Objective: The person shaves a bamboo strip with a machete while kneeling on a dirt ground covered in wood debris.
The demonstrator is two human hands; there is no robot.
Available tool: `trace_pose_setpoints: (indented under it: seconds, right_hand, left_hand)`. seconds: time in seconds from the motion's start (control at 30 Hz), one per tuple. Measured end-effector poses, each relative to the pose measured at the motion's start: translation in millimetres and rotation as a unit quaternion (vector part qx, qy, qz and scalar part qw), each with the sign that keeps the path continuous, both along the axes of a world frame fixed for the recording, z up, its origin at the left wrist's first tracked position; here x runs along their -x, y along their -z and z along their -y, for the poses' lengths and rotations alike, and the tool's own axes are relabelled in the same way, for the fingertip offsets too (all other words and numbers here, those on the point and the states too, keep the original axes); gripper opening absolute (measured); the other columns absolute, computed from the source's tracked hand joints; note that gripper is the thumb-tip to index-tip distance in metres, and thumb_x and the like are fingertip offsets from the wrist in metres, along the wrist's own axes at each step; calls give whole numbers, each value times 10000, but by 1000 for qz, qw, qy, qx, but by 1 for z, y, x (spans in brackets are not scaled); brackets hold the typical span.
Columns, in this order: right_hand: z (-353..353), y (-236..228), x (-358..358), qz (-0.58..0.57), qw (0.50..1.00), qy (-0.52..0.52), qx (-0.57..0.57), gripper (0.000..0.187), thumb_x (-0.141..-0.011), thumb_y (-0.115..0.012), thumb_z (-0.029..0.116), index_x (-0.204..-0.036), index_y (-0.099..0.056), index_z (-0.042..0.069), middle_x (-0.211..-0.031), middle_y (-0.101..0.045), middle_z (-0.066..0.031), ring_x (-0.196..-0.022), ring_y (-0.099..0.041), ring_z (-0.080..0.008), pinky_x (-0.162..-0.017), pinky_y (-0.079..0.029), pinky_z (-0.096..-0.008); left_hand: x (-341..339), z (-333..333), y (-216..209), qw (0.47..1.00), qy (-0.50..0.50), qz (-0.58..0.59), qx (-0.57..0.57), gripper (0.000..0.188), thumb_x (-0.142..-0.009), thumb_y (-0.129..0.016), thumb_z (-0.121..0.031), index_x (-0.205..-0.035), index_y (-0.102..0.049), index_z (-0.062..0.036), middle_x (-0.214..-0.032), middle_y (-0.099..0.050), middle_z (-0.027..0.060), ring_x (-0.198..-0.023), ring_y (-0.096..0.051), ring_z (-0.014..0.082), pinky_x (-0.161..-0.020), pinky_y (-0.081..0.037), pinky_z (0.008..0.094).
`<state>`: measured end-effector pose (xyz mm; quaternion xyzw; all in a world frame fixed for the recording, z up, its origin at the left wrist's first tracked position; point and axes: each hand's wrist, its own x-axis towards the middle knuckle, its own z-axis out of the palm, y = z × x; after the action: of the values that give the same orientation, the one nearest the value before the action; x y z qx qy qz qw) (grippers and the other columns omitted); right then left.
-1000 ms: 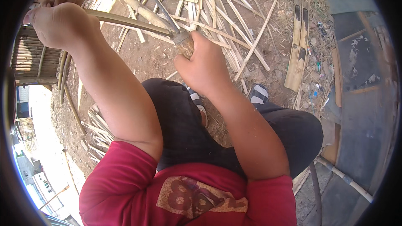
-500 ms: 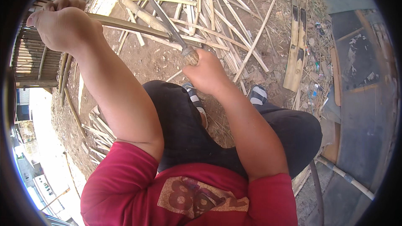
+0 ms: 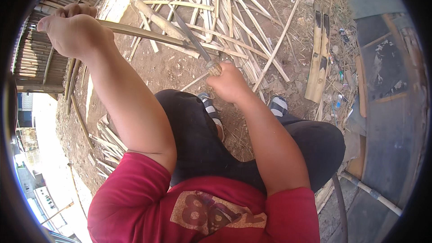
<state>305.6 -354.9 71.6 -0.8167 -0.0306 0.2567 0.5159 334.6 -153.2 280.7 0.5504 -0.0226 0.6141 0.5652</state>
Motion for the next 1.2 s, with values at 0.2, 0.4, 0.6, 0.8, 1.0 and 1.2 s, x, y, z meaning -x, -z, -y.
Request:
trace_pose_setpoints:
  seconds: [0.2,0.4,0.6,0.8,1.0,1.2]
  right_hand:
    - [-9,-46,1,143,978,95,-115,428,-811,-672,194,-1159,-614,-47,-869,-700,-218,-845,-689,-332,-797,-512,-450]
    - [-9,82,21,10,981,18,195,445,-828,-681,199,-1200,-624,-39,-997,-719,-276,-973,-712,-403,-855,-547,-478]
    - [10,60,-4,10,988,149,32,465,-818,-689,209,-1198,-624,-52,-955,-721,-268,-918,-709,-415,-827,-544,-464]
    - [-28,19,9,176,980,91,-23,485,-823,-702,223,-1208,-612,-58,-933,-718,-268,-896,-706,-416,-810,-538,-471]
    - [-10,100,21,52,984,33,164,506,-825,-698,239,-1213,-604,-71,-943,-698,-299,-936,-699,-426,-844,-531,-497]
    - [-15,30,0,82,991,105,4,552,-813,-695,215,-1268,-576,-73,-999,-697,-303,-990,-688,-454,-887,-541,-485]
  left_hand:
    - [7,3,1,999,4,-29,-22,465,-1128,-218,-344,-713,-276,-141,-577,-294,-12,-520,-253,122,-506,-224,275]
    - [4,10,-1,999,-6,-41,-2,473,-1129,-189,-353,-712,-261,-142,-576,-290,-11,-517,-240,125,-513,-216,289]
    - [4,-7,3,998,-24,-41,-39,473,-1126,-166,-372,-744,-288,-121,-603,-304,5,-542,-240,136,-536,-243,309]
    - [9,-16,1,998,-41,-41,-3,454,-1127,-176,-370,-805,-329,-89,-627,-310,10,-561,-250,142,-551,-263,305]
    - [4,-10,2,997,-43,-64,-3,488,-1126,-164,-402,-832,-377,-75,-622,-332,6,-548,-276,146,-576,-329,320]
    - [1,-20,3,996,-71,-52,5,535,-1118,-139,-446,-851,-394,-59,-622,-385,17,-540,-305,148,-624,-419,320]
